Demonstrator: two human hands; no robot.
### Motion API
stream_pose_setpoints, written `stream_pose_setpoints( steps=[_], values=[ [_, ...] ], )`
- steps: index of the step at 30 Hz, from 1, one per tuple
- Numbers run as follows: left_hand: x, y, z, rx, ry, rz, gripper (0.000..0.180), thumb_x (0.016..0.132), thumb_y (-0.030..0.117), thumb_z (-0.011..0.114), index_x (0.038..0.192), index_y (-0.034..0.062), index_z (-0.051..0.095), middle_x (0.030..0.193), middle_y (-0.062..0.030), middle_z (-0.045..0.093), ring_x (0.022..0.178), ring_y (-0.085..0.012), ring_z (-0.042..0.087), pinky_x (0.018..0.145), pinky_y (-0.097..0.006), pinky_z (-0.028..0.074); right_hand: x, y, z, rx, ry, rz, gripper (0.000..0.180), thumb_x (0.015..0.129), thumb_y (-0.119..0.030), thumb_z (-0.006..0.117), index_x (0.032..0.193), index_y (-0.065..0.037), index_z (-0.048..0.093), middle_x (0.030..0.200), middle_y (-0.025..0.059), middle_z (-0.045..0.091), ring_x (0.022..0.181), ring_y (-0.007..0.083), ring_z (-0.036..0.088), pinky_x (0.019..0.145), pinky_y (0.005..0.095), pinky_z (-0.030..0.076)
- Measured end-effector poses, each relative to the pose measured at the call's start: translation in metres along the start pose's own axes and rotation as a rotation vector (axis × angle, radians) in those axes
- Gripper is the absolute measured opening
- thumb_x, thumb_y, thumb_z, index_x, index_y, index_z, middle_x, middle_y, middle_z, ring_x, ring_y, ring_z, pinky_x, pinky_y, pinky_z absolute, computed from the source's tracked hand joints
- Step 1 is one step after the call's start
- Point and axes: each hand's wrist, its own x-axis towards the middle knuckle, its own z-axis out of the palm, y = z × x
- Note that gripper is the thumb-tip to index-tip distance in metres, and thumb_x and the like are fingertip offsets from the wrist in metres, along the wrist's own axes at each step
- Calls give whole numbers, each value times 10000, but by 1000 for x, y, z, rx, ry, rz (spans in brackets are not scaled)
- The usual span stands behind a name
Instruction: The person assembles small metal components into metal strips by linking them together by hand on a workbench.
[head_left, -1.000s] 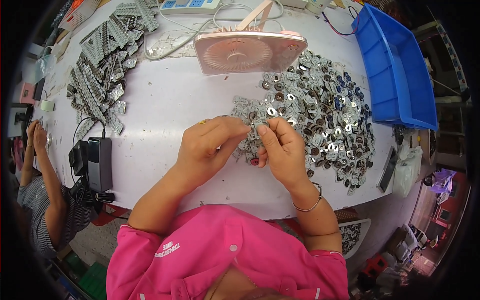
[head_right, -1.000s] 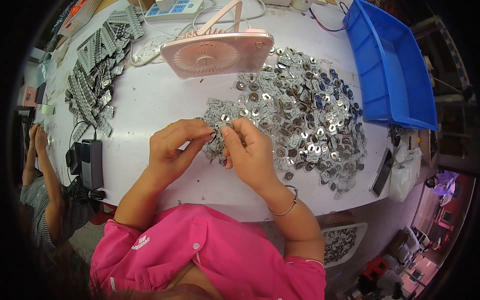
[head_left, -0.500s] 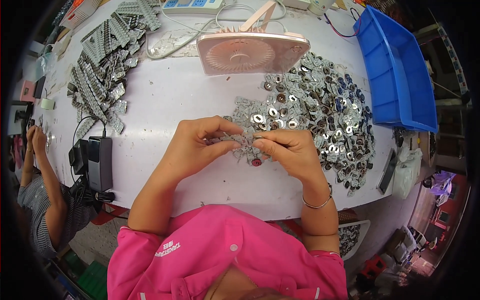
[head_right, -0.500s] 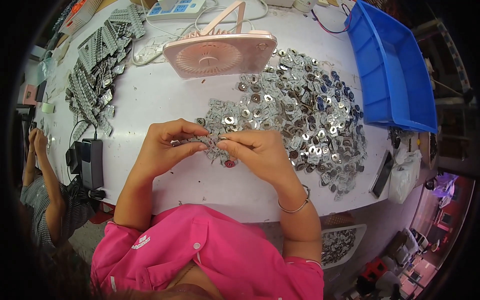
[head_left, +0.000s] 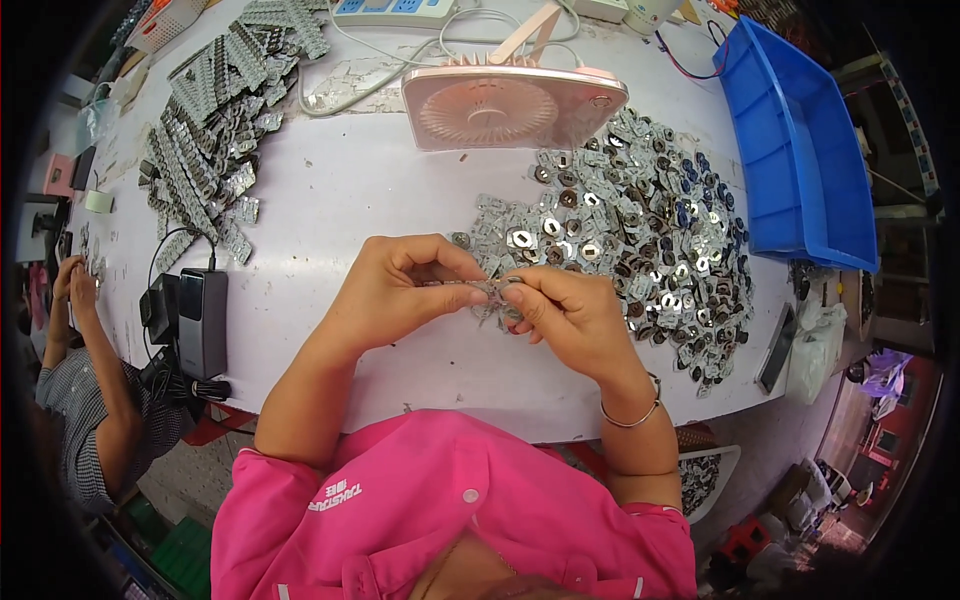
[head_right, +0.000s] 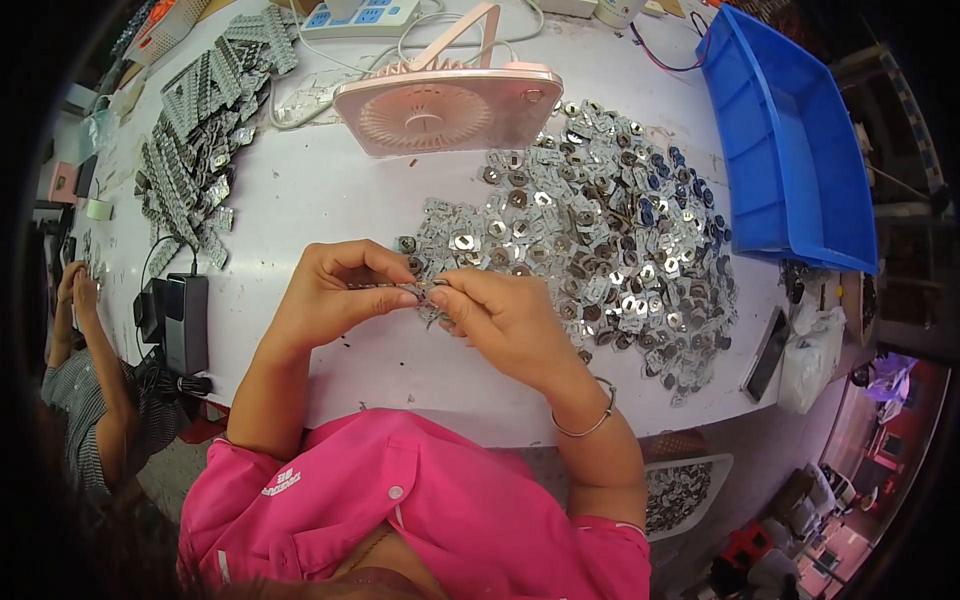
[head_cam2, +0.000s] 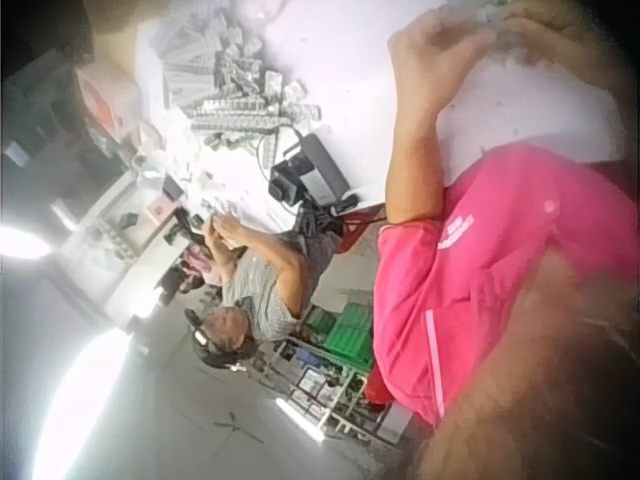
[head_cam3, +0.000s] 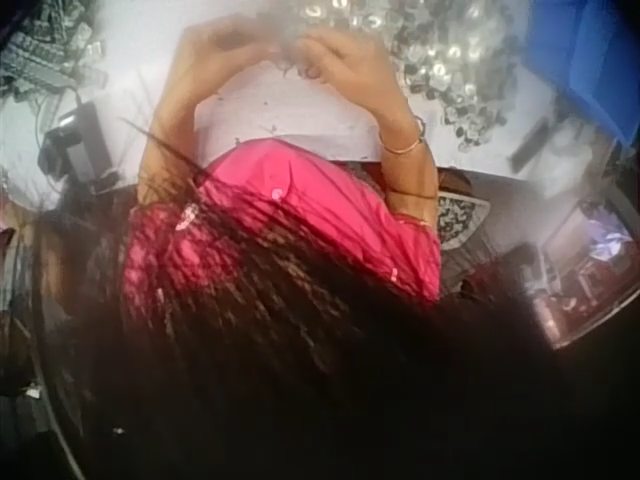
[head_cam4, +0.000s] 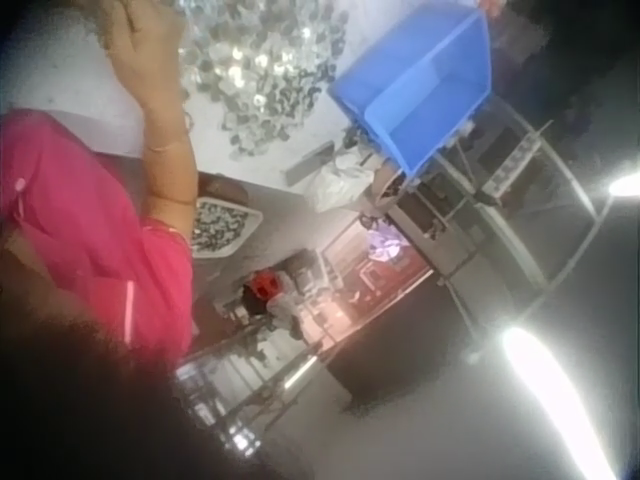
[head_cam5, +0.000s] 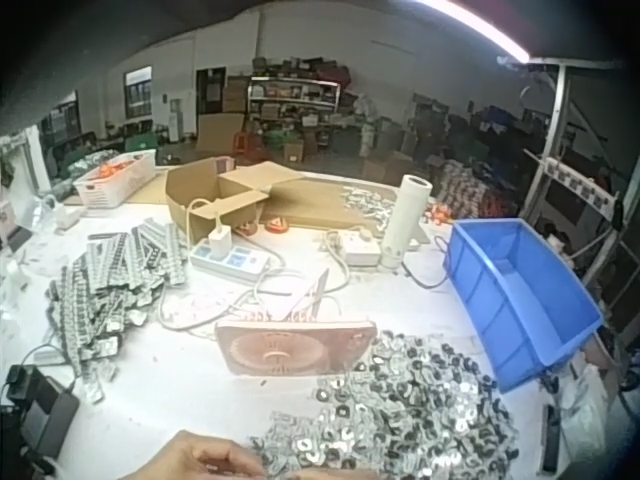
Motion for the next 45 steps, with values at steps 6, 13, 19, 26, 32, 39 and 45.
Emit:
stream_pose_setpoints(
  steps=[6,13,19,26,32,39,45],
  values=[
    [-2,0,0,-258,-89,15,160,772,-31,735,920,-7,680,870,-48,680,769,-91,638,647,-221,517,-1,-1,-3,451,-105,216,205,980,-206,534,942,-13,592,657,-3,587,558,41,564,480,187,440],
    [3,2,21,287,187,482,218,748,-29,729,948,48,687,874,-84,676,764,-153,665,645,-249,529,1,8,11,213,245,70,194,986,-196,519,913,-22,564,615,1,557,516,45,523,454,205,399],
    [6,-9,26,537,311,629,206,724,-28,730,904,57,678,868,-78,671,737,-221,655,627,-296,520,1,7,11,-22,232,-50,189,973,-176,535,880,-12,544,578,18,537,496,64,506,458,244,400],
    [12,-4,20,569,366,709,201,708,-21,738,876,69,675,860,-83,668,750,-238,654,634,-318,520,7,1,16,326,252,132,172,976,-173,530,907,-18,557,605,11,544,484,50,512,424,205,419],
    [7,-24,31,437,287,774,214,727,25,694,932,59,642,901,-86,631,831,-294,619,725,-370,516,-2,3,9,234,355,181,99,938,-110,558,956,-19,593,669,-7,518,511,56,506,440,211,432],
    [17,-38,34,63,125,638,226,767,36,689,992,62,682,848,-91,632,790,-270,609,712,-348,501,-4,28,-45,-826,449,-248,233,882,-219,660,1039,-71,572,856,80,571,617,177,549,551,291,448],
    [14,-28,26,0,109,451,203,742,57,709,944,49,692,830,-83,678,763,-208,636,680,-313,498,-9,67,-71,-830,-69,-604,311,859,-104,647,1154,-19,600,938,203,662,728,359,650,637,429,541]
  ],
)
